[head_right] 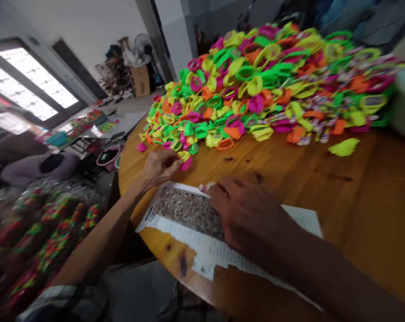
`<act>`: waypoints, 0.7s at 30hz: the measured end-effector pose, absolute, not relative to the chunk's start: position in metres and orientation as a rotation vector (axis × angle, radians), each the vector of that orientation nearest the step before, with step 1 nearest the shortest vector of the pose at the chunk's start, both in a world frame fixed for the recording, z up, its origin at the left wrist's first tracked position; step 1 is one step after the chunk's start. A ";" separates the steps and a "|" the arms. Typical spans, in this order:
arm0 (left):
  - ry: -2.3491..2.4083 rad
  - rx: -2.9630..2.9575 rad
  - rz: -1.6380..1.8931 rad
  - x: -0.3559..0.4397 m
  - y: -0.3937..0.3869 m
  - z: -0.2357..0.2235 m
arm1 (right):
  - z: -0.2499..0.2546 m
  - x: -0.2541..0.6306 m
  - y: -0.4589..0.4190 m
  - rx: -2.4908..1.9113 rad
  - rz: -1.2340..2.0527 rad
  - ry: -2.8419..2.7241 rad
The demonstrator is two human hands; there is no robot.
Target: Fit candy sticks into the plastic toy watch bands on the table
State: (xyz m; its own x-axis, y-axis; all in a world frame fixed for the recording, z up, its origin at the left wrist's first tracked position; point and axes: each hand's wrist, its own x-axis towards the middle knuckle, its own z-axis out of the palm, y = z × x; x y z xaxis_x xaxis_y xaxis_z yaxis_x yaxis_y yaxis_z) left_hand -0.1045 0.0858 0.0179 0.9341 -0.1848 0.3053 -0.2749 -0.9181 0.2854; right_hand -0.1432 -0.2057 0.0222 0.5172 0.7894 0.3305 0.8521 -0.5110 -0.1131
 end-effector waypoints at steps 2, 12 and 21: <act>-0.277 2.607 0.420 -0.124 0.101 0.018 | 0.011 -0.164 -0.188 -2.511 -0.367 -1.518; -0.271 2.343 0.355 -0.179 0.112 0.017 | -0.019 -0.171 -0.170 -2.537 -0.309 -1.523; -0.574 2.443 0.249 -0.177 0.080 0.011 | -0.009 -0.183 -0.166 -2.689 -0.216 -1.291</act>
